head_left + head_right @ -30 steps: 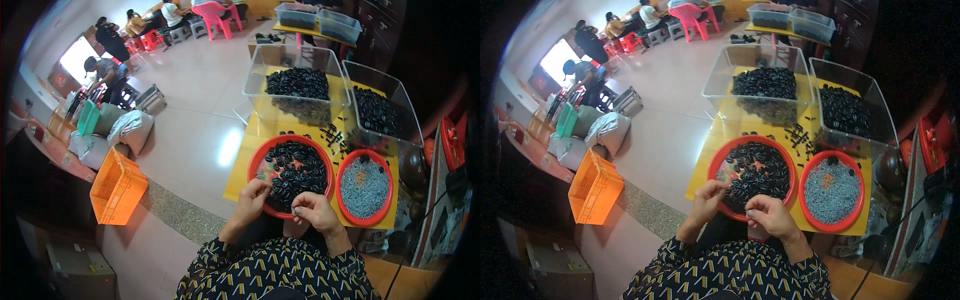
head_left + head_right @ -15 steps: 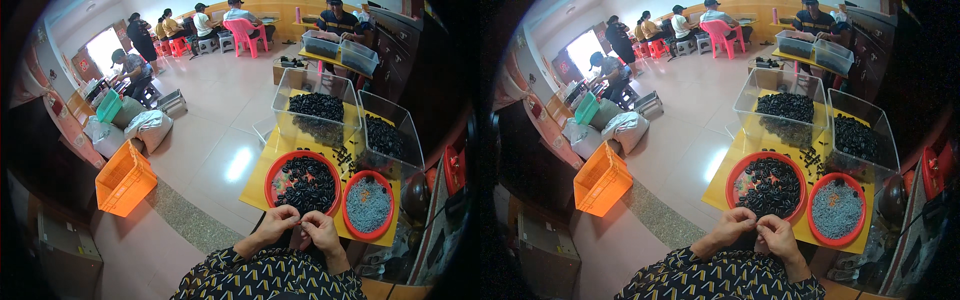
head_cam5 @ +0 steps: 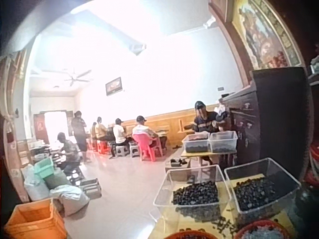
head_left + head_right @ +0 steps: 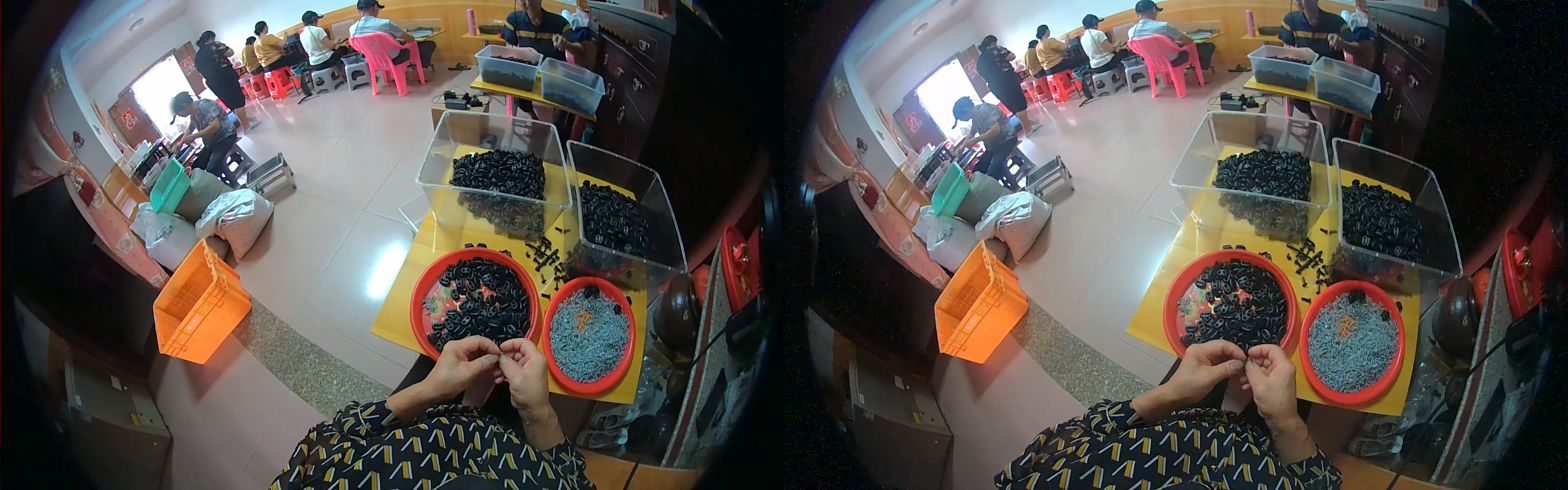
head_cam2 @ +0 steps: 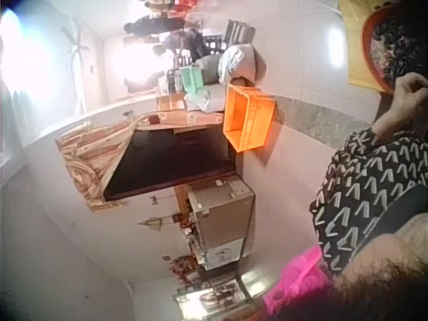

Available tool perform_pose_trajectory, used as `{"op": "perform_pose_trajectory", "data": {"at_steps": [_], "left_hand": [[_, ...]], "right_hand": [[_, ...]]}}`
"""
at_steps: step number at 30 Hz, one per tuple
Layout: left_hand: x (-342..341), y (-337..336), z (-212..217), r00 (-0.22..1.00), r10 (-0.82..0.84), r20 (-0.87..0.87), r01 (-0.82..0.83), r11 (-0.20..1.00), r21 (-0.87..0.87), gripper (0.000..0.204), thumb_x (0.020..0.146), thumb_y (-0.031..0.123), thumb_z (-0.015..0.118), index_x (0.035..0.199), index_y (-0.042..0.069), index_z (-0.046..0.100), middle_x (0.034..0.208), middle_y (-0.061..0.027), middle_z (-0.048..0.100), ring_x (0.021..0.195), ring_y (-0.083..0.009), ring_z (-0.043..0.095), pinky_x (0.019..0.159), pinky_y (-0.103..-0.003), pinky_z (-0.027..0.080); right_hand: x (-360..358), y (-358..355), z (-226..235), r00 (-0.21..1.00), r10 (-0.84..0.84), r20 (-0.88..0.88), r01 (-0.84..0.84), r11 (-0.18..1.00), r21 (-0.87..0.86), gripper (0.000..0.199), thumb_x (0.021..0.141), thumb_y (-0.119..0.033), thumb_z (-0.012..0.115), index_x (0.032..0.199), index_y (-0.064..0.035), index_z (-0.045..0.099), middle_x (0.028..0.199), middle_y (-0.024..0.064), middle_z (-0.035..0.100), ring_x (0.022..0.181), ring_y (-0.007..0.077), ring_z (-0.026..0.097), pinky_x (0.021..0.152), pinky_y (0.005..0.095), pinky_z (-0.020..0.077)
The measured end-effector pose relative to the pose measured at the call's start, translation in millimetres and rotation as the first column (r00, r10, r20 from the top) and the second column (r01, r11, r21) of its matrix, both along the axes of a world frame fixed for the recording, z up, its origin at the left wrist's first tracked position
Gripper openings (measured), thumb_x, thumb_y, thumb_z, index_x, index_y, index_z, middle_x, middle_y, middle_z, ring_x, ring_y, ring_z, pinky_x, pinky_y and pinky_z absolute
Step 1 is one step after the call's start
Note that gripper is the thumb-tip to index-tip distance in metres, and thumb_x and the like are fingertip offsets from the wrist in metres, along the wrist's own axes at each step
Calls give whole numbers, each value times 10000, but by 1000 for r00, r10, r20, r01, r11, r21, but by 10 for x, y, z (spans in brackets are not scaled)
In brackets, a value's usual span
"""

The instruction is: The person assembles small black padlocks by hand, inserting metal pins into the lock bodies and placing the completed units into a red tray. The person repeatedly picks up lock bodies and pins from containers on the table and performs the assembly one at a time.

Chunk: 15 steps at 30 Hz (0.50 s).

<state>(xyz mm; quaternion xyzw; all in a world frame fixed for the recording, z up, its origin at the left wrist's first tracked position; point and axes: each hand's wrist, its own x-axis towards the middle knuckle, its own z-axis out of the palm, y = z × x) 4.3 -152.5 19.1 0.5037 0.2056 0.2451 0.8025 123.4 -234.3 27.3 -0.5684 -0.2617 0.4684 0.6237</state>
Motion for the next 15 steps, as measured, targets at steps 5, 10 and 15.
{"op": "perform_pose_trajectory", "data": {"at_steps": [5, 10, 15], "left_hand": [[12, 76, -12, 996, 79, 39, -67, 968, -243, 141, 799, 8, 575, 936, -19, 561, 838, -80, 601, 756, -155, 591, 696, -270, 489], [-103, 250, -107, 967, 214, 138, -121, 864, -489, 211, 777, -24, 584, 985, 6, 570, 870, -101, 620, 757, -168, 600, 713, -275, 494], [-143, 309, -173, 959, 243, 147, -134, 844, -519, 207, 779, -15, 588, 983, 12, 566, 862, -98, 618, 750, -155, 589, 694, -268, 484]], "right_hand": [[50, 59, -38, 997, 18, -81, -17, 1000, 11, 113, 817, -12, 531, 927, 12, 513, 734, 39, 554, 583, 81, 541, 499, 194, 450], [38, 145, 102, 999, 34, -26, -35, 999, -4, 134, 798, -4, 543, 928, 16, 522, 755, 24, 553, 607, 68, 552, 523, 181, 448], [-59, 254, 165, 996, 88, -5, -88, 996, -21, 123, 794, 1, 552, 912, 15, 519, 776, 30, 560, 621, 67, 562, 540, 181, 458]]}}
